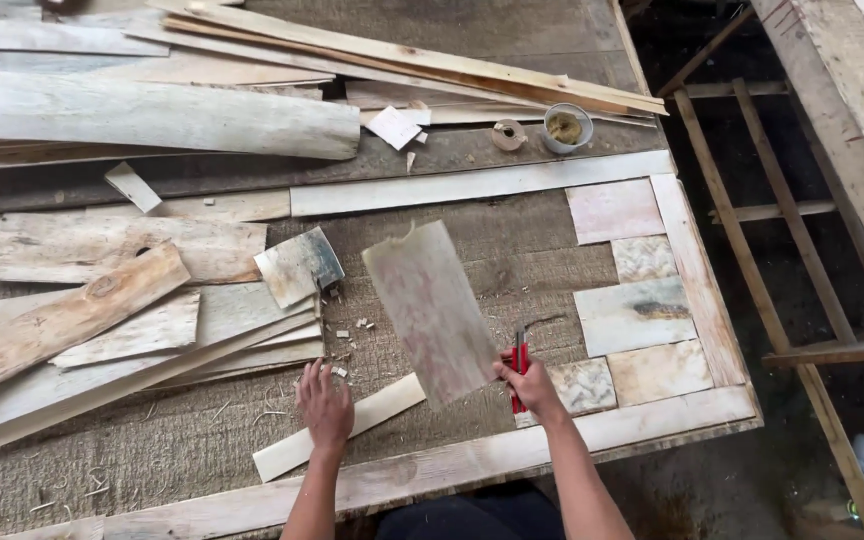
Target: The person uses a red utility knife to cut and trim thin wooden planks on a workbench. They repeatedly position planks, score or slice edges, and remove small offcuts, handling several pieces one at a time.
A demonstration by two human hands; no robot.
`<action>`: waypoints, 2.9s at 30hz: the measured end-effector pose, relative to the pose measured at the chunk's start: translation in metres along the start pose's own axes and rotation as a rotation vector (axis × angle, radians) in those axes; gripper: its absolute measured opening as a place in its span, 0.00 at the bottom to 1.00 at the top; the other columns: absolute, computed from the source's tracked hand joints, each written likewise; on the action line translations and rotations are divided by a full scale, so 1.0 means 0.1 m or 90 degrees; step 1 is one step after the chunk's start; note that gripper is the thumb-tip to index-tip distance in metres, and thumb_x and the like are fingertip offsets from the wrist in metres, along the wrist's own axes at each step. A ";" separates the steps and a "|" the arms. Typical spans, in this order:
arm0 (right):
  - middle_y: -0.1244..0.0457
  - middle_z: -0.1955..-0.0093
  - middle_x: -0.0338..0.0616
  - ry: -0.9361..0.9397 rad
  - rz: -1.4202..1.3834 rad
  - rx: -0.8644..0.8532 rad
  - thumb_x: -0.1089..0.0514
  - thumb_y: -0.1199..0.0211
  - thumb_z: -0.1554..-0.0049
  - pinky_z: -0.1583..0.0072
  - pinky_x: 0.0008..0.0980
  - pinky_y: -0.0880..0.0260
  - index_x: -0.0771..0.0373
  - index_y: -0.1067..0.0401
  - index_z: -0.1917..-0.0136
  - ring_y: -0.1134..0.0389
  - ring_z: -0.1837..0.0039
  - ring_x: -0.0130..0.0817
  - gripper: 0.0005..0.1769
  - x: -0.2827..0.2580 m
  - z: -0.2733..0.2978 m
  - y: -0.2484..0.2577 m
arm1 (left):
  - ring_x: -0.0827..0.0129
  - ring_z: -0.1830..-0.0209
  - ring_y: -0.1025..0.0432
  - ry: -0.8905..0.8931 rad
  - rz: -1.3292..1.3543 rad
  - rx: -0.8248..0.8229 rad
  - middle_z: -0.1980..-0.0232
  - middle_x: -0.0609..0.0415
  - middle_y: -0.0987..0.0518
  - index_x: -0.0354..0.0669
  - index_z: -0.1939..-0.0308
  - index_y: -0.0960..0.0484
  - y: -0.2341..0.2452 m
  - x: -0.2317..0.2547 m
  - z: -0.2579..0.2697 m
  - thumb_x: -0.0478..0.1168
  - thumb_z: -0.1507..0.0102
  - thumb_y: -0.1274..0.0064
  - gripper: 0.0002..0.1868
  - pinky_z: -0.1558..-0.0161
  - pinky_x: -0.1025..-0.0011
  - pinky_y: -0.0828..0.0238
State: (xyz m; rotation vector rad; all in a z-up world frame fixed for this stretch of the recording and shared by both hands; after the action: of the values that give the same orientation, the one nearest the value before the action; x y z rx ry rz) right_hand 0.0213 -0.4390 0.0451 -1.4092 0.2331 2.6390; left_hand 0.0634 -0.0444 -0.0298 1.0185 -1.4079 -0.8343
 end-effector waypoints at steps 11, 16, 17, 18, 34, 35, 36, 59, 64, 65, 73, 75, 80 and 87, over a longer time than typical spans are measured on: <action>0.33 0.67 0.52 0.027 -0.021 -0.001 0.63 0.27 0.45 0.73 0.26 0.37 0.71 0.28 0.46 0.35 0.76 0.33 0.17 0.19 0.48 -0.59 | 0.56 0.52 0.19 0.274 0.965 -0.306 0.44 0.49 0.18 0.52 0.34 0.28 -0.03 0.68 -0.48 0.40 0.34 0.39 0.25 0.51 0.56 0.22; 0.32 0.67 0.52 0.016 0.022 -0.050 0.62 0.25 0.46 0.74 0.26 0.39 0.71 0.26 0.45 0.37 0.77 0.30 0.18 0.08 0.45 -0.65 | 0.55 0.55 0.20 0.204 1.011 -0.263 0.50 0.40 0.17 0.54 0.32 0.36 0.11 0.78 -0.48 0.36 0.34 0.41 0.29 0.54 0.53 0.21; 0.35 0.68 0.49 0.023 -0.023 -0.055 0.64 0.26 0.46 0.73 0.26 0.40 0.71 0.26 0.47 0.38 0.77 0.30 0.16 0.02 0.48 -0.66 | 0.52 0.55 0.20 0.210 1.029 -0.257 0.51 0.40 0.17 0.53 0.32 0.35 0.06 0.72 -0.49 0.36 0.34 0.41 0.29 0.54 0.52 0.21; 0.38 0.69 0.46 0.031 -0.069 -0.060 0.67 0.27 0.46 0.73 0.26 0.41 0.72 0.25 0.48 0.39 0.76 0.29 0.14 -0.04 0.51 -0.67 | 0.50 0.56 0.20 0.216 1.047 -0.250 0.52 0.39 0.17 0.52 0.32 0.34 0.02 0.67 -0.49 0.35 0.34 0.41 0.29 0.54 0.50 0.21; 0.33 0.64 0.47 0.021 -0.127 -0.144 0.65 0.27 0.45 0.69 0.23 0.41 0.68 0.22 0.49 0.33 0.62 0.34 0.11 -0.06 0.45 -0.77 | 0.54 0.62 0.19 0.322 1.077 -0.274 0.59 0.48 0.18 0.50 0.47 0.25 0.58 0.85 -0.29 0.34 0.45 0.28 0.26 0.59 0.51 0.21; 0.33 0.64 0.48 0.023 -0.121 -0.137 0.65 0.27 0.45 0.69 0.23 0.41 0.69 0.22 0.48 0.34 0.63 0.33 0.11 -0.06 0.47 -0.77 | 0.54 0.63 0.19 0.325 1.074 -0.274 0.60 0.47 0.18 0.49 0.48 0.24 0.58 0.85 -0.29 0.34 0.46 0.28 0.26 0.60 0.52 0.21; 0.34 0.64 0.49 0.025 -0.116 -0.130 0.65 0.27 0.45 0.69 0.24 0.41 0.69 0.22 0.48 0.35 0.64 0.32 0.11 -0.06 0.50 -0.77 | 0.54 0.64 0.19 0.327 1.071 -0.274 0.61 0.47 0.17 0.49 0.50 0.24 0.58 0.84 -0.28 0.34 0.46 0.27 0.25 0.61 0.52 0.21; 0.28 0.53 0.52 0.193 -0.071 -0.023 0.59 0.29 0.41 0.71 0.19 0.39 0.66 0.24 0.40 0.31 0.69 0.27 0.17 -0.67 0.03 -0.61 | 0.63 0.64 0.20 0.168 0.964 -0.428 0.62 0.50 0.16 0.42 0.54 0.19 0.80 1.15 -0.13 0.30 0.48 0.27 0.21 0.60 0.63 0.22; 0.29 0.52 0.55 0.222 -0.034 -0.017 0.62 0.27 0.43 0.70 0.21 0.36 0.69 0.23 0.42 0.27 0.64 0.32 0.17 -0.44 -0.25 -0.57 | 0.64 0.65 0.20 0.137 0.942 -0.437 0.63 0.50 0.17 0.41 0.55 0.19 0.77 1.07 -0.14 0.30 0.48 0.26 0.21 0.60 0.63 0.21; 0.28 0.52 0.51 0.238 0.009 -0.006 0.61 0.26 0.45 0.65 0.22 0.32 0.66 0.22 0.44 0.27 0.61 0.29 0.16 -0.46 -0.23 -0.57 | 0.62 0.65 0.20 0.140 0.952 -0.450 0.63 0.48 0.17 0.41 0.55 0.20 0.78 1.06 -0.14 0.30 0.48 0.27 0.21 0.61 0.62 0.21; 0.28 0.52 0.47 0.264 0.099 0.020 0.58 0.24 0.46 0.53 0.28 0.25 0.60 0.19 0.46 0.27 0.56 0.30 0.14 -0.51 -0.11 -0.62 | 0.61 0.66 0.20 0.131 0.925 -0.481 0.64 0.47 0.16 0.40 0.57 0.20 0.66 0.98 -0.08 0.30 0.48 0.26 0.20 0.64 0.63 0.21; 0.28 0.52 0.48 0.265 0.107 0.041 0.60 0.25 0.45 0.52 0.32 0.25 0.62 0.20 0.47 0.26 0.55 0.32 0.13 -0.47 -0.13 -0.60 | 0.58 0.67 0.19 0.162 0.949 -0.493 0.64 0.45 0.17 0.39 0.56 0.21 0.77 1.05 -0.06 0.30 0.48 0.27 0.21 0.64 0.62 0.20; 0.28 0.53 0.48 0.260 0.125 0.067 0.59 0.27 0.46 0.56 0.31 0.25 0.60 0.19 0.48 0.27 0.58 0.32 0.12 -0.40 -0.16 -0.56 | 0.58 0.66 0.19 0.166 0.957 -0.486 0.65 0.44 0.17 0.38 0.57 0.21 0.54 0.98 -0.05 0.29 0.47 0.27 0.20 0.64 0.62 0.21; 0.36 0.62 0.45 0.141 -0.114 0.053 0.59 0.27 0.44 0.71 0.23 0.36 0.71 0.25 0.47 0.37 0.68 0.27 0.16 -0.52 -0.12 -0.61 | 0.59 0.64 0.20 0.141 0.893 -0.507 0.63 0.46 0.16 0.39 0.54 0.19 0.63 1.05 0.00 0.29 0.49 0.26 0.23 0.62 0.60 0.21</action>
State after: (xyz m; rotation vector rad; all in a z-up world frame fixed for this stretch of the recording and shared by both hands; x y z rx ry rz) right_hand 0.0719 -0.3840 0.0772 -1.6116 0.2267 2.3060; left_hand 0.0589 -0.1179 0.0676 -0.5215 -1.0641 -0.1214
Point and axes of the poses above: each hand's wrist, its own z-axis away from the middle knuckle, its own y-axis out of the back of the hand, x = y × z, the point moved 5 cm from there along -z, towards the middle knuckle
